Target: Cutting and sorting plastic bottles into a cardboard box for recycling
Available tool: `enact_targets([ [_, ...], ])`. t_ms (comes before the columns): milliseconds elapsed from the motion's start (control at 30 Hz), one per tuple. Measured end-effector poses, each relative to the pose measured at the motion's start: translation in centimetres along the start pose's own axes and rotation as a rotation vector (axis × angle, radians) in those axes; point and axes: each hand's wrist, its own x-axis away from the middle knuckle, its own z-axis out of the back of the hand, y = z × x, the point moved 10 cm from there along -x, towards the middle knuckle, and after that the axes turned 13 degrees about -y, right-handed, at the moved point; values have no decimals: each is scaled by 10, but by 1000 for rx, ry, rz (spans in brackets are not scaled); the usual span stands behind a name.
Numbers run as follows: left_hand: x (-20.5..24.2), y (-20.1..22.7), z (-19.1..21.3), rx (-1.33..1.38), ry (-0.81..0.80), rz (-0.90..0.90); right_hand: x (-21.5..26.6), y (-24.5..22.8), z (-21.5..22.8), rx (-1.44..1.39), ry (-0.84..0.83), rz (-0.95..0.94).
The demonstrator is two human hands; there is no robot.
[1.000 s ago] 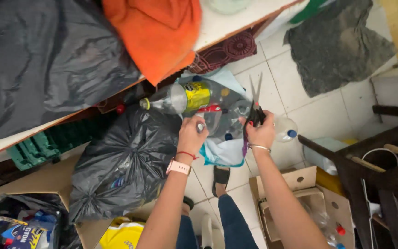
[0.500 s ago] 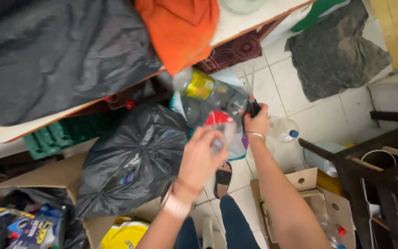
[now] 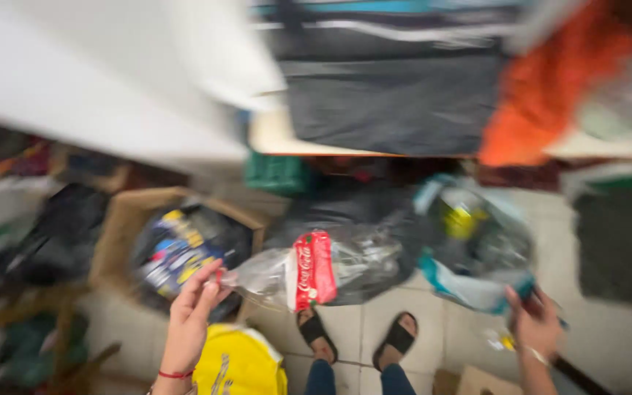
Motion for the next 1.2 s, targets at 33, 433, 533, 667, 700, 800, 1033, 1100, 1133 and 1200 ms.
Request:
enact_targets([
  [33, 21, 15, 30, 3, 51, -2, 24, -20, -6, 11, -41, 29],
  [433, 149, 120, 283, -620, 749, -144, 167, -147, -221, 405, -287, 368],
  [533, 101, 78, 303, -704, 613, -136, 219, -195, -296, 361, -503, 253],
  [667, 25, 2, 296, -642, 301, 39, 283, -276, -406, 193, -708, 472],
  [700, 9, -12, 283, -659, 201, 114, 298, -291, -437, 399, -766, 386],
  [800, -13, -9, 263, -310, 202, -125, 294, -272, -548, 744, -760, 485],
  [1033, -46, -28, 253, -346, 353, -248, 313, -238, -617, 956, -833, 291],
  [1100, -47, -19, 253, -611, 471, -344, 321, -248, -592, 784, -796, 263],
  [1133, -49, -37, 249, -607, 473, -336, 316, -230, -586, 792, -799, 261],
  [1200, -69, -74, 228, -723, 321, -282, 300, -230, -560, 220, -637, 452],
])
